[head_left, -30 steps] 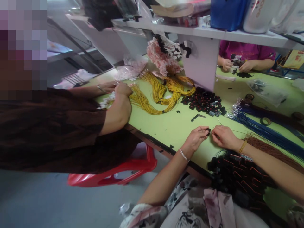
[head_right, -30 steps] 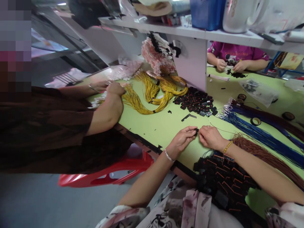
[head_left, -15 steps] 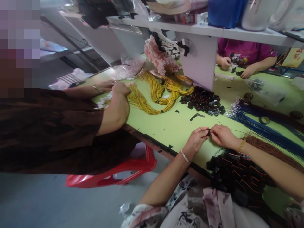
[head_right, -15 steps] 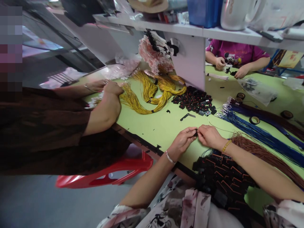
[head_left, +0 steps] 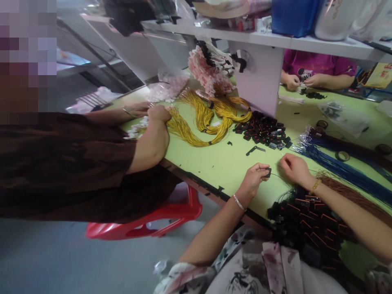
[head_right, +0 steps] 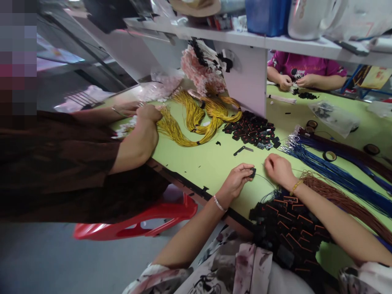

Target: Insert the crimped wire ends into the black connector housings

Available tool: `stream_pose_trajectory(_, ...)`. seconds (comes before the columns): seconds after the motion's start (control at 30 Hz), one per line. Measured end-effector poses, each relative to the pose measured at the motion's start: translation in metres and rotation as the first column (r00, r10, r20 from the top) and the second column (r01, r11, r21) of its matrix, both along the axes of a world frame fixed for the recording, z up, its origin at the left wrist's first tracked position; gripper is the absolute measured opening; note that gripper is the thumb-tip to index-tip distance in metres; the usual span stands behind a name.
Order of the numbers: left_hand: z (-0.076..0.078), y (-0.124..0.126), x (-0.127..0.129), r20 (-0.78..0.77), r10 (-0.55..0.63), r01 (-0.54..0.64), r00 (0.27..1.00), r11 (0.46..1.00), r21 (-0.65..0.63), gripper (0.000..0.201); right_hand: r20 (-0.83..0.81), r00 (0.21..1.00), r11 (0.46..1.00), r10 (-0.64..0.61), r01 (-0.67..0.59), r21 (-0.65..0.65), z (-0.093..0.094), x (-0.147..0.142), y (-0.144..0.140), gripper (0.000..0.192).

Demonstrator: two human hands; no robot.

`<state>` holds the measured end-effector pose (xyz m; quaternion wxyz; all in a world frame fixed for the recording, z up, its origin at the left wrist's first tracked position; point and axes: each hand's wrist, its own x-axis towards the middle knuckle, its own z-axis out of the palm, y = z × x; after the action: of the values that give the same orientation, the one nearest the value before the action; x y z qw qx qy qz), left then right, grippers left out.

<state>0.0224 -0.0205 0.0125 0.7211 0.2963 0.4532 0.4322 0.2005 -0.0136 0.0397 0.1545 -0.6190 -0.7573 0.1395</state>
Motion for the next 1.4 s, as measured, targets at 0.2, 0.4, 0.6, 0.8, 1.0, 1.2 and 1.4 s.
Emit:
stream_pose_trajectory(0.2,-0.003,0.005,-0.001,0.008,-0.024,0.024,1.000,1.000,0.002,0.022,0.314,0.950,0.990,0.006,0.038,-0.132,-0.006,0.004,0.005,0.018)
stream_pose_trajectory(0.4,-0.003,0.002,0.002,0.033,-0.022,0.022,0.999,1.000,-0.001,0.023,0.258,0.966,0.995,0.037,-0.012,-0.098,-0.005,0.002,0.003,0.017)
stream_pose_trajectory(0.6,-0.002,0.000,0.010,0.102,-0.007,0.011,0.995,0.999,-0.033,0.023,-0.228,0.970,0.992,0.084,-0.103,-0.073,0.003,0.009,-0.007,0.011)
stream_pose_trajectory(0.8,-0.004,0.001,0.019,0.204,-0.011,0.020,0.979,0.999,-0.044,0.018,-0.392,0.912,0.985,0.123,-0.159,-0.061,-0.001,0.010,-0.013,0.010)
stream_pose_trajectory(1.0,-0.008,0.001,0.020,0.252,-0.021,0.030,0.968,0.999,-0.031,0.020,-0.354,0.930,0.987,0.096,-0.136,-0.088,-0.005,0.009,-0.011,0.013)
stream_pose_trajectory(1.2,-0.008,0.000,0.020,0.251,-0.038,0.044,0.967,0.999,-0.016,0.021,-0.317,0.945,0.988,0.087,-0.123,-0.093,-0.004,0.007,-0.012,0.014)
stream_pose_trajectory(1.4,-0.007,0.000,0.020,0.219,-0.038,0.043,0.975,0.999,-0.016,0.023,-0.308,0.948,0.985,0.082,-0.124,-0.118,0.001,0.006,-0.013,0.014)
